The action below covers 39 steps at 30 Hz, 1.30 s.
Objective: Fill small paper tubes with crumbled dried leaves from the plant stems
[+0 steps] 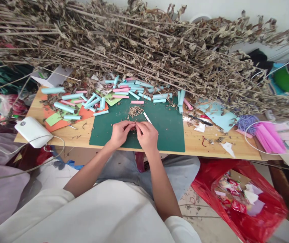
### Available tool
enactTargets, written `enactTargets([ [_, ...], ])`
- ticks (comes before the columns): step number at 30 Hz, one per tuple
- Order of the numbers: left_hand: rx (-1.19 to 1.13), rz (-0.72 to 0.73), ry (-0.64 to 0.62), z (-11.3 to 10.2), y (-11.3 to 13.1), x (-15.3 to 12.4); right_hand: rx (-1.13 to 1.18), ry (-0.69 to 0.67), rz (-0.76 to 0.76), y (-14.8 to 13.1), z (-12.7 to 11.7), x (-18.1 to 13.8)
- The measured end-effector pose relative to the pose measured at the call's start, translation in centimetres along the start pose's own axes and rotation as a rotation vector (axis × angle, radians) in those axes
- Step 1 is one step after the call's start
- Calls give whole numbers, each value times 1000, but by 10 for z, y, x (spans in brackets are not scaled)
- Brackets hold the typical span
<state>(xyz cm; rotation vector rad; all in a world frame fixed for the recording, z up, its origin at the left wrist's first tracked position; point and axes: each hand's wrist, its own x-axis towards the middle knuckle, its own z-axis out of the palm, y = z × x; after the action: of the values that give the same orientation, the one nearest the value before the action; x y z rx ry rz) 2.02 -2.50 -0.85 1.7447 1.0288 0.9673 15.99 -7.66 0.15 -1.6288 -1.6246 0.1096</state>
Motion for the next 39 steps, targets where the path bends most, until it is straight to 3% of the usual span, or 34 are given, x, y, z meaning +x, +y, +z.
enactTargets([
  [5, 158, 102, -21, 1, 3, -1, -58, -7, -1, -5, -2, 0],
  [10, 180, 105, -10, -1, 3, -3, -84, -7, 46, -5, -3, 2],
  [19, 224, 117, -8, -15, 11, 4, -161, -134, 71, 6, -13, 19],
  [25, 582, 108, -24, -27, 8, 21, -303, -243, 168, 19, -8, 57],
  [29, 762, 78, -69, -27, 8, 30, -377, -319, 148, 25, 1, 75],
  [35, 719, 79, -91, -19, 5, 36, -358, -306, 121, 26, 11, 81],
  [39, 573, 32, -30, -22, 2, 35, -298, -204, 145, 27, 5, 79],
])
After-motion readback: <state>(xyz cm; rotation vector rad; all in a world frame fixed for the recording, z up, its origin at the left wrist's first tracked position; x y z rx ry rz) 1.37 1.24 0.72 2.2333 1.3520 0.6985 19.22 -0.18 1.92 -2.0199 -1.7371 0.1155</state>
